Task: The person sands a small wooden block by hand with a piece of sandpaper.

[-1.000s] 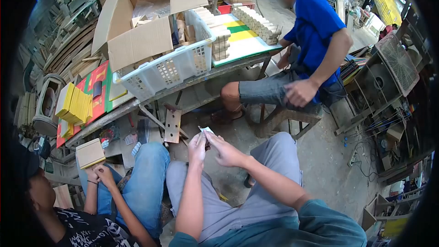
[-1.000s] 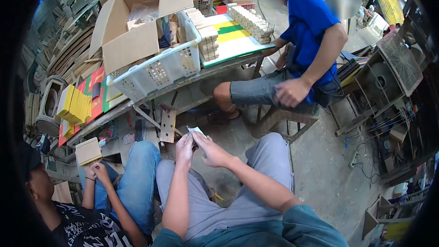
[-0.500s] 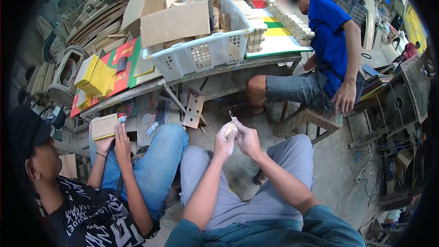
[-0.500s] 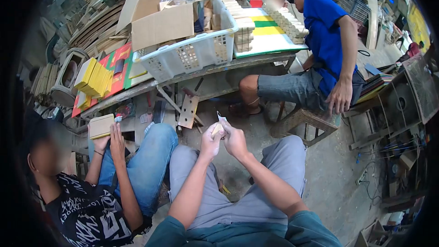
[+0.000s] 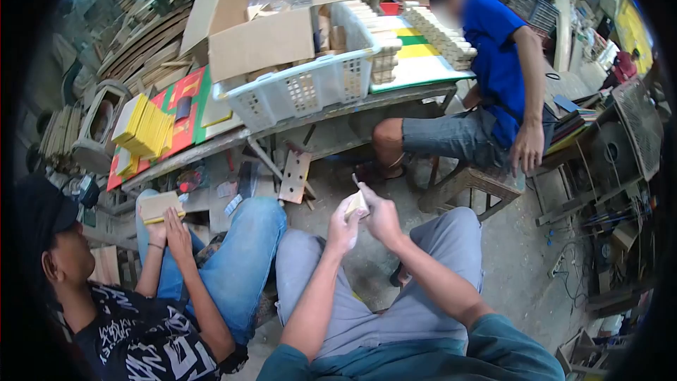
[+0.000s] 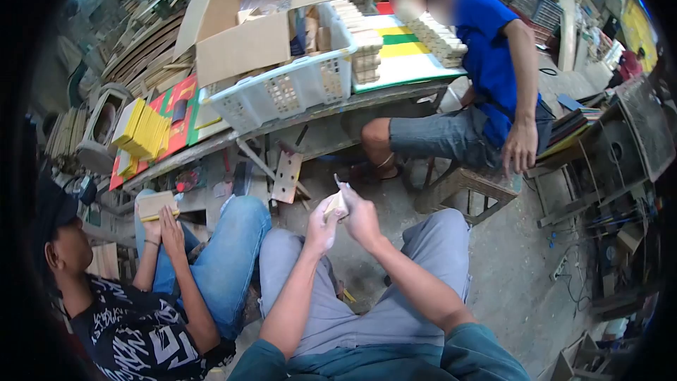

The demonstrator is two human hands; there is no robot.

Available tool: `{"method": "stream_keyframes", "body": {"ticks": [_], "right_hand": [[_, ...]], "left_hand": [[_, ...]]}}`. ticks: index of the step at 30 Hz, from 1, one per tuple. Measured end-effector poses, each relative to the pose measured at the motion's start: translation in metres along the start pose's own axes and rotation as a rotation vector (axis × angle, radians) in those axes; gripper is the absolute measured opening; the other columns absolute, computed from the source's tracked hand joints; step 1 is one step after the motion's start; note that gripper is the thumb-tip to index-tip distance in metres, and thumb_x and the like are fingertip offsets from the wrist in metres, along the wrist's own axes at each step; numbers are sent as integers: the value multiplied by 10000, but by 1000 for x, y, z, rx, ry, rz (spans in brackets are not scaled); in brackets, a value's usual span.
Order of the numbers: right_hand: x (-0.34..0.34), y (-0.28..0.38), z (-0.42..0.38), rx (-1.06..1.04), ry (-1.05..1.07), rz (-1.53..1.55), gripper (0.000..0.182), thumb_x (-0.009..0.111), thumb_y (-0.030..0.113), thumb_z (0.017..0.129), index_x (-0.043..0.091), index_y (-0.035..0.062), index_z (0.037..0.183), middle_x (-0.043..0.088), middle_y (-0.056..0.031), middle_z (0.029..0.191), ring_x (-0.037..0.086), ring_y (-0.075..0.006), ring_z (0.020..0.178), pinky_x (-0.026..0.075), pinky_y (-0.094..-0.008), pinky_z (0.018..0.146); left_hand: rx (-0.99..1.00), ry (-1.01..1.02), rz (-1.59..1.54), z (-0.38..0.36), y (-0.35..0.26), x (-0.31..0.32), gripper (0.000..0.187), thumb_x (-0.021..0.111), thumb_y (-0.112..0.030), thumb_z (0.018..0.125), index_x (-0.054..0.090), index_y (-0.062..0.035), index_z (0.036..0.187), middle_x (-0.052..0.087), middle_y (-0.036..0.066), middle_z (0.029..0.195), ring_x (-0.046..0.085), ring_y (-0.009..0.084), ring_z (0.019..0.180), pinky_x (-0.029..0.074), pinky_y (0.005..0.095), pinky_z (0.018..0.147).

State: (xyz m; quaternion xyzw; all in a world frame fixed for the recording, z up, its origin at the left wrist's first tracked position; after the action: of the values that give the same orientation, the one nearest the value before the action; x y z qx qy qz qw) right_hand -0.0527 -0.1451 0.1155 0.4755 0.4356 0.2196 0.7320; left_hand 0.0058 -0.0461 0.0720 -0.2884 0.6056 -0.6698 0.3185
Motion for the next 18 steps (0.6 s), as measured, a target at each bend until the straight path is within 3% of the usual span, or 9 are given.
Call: {"method": "stream_keyframes", "body": {"ticks": [1,3,4,8,9,12,15,18], "right_hand": [[5,-4,-6,16,-45,-41,476,609,-84,731,561,-36,1202,530,-275,1207,559,-346,1115,484,-360,892],[12,14,-24,-273,-97,-93,428,549,-85,763,561,-48,1189,533,-271,1215,545,-343,1143,463,-368,936],[10,18,-26,-244,-117,-87,404,479,-100,779,567,-60,1171,535,-260,1229,532,-332,1170,431,-363,988],[-10,-32,19,-57,-79,-107,427,452,-115,778,561,-54,1186,553,-266,1183,528,-337,1160,438,-350,971],[-22,-29,24,-28,-150,-115,453,448,-111,783,554,-28,1215,559,-261,1169,535,-341,1142,448,-333,946],[-38,-15,12,-15,-185,-122,482,436,-117,782,552,-1,1235,588,-228,1171,578,-309,1115,453,-315,929],[-41,1,-7,37,-162,89,505,415,-135,783,533,-7,1258,611,-174,1202,569,-218,1145,421,-304,963],[-23,21,-10,-280,-85,81,557,418,-172,754,532,6,1269,528,-189,1307,489,-270,1249,383,-334,1025]], "left_hand": [[9,22,-8,2,-2,-1,337,524,-65,929,500,35,1249,612,100,1086,575,115,961,475,259,821],[-121,-82,-62,7,-2,-13,345,521,-98,943,494,49,1254,601,85,1104,559,116,986,459,250,834],[-135,-66,-78,6,-6,-12,364,530,-124,944,489,47,1263,597,81,1108,563,110,952,466,247,795],[-128,72,-351,-5,-11,0,374,550,-138,940,485,36,1265,579,87,1138,573,123,921,482,252,752],[-122,90,-350,-3,-12,-2,374,550,-138,940,485,36,1265,579,87,1138,573,123,921,482,252,752],[-138,-186,-485,5,-4,-26,387,566,-159,938,479,20,1270,582,89,1107,580,127,869,490,262,736],[-188,-182,-502,13,4,-30,375,592,-152,924,495,22,1241,604,69,1024,576,114,811,484,253,713],[-178,-106,-419,11,-1,-14,404,612,-176,913,495,36,1236,611,66,1029,578,103,836,480,247,729]]}}
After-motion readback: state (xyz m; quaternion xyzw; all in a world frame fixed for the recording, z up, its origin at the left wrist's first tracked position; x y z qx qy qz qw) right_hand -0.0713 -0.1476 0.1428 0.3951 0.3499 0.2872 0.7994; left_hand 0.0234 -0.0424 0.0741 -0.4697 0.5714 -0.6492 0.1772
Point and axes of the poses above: each hand's wrist, its own z-axis towards the middle knuckle, its own x-axis out of the palm, y = z × x, the point moved 5 cm from there along z, towards the middle knuckle
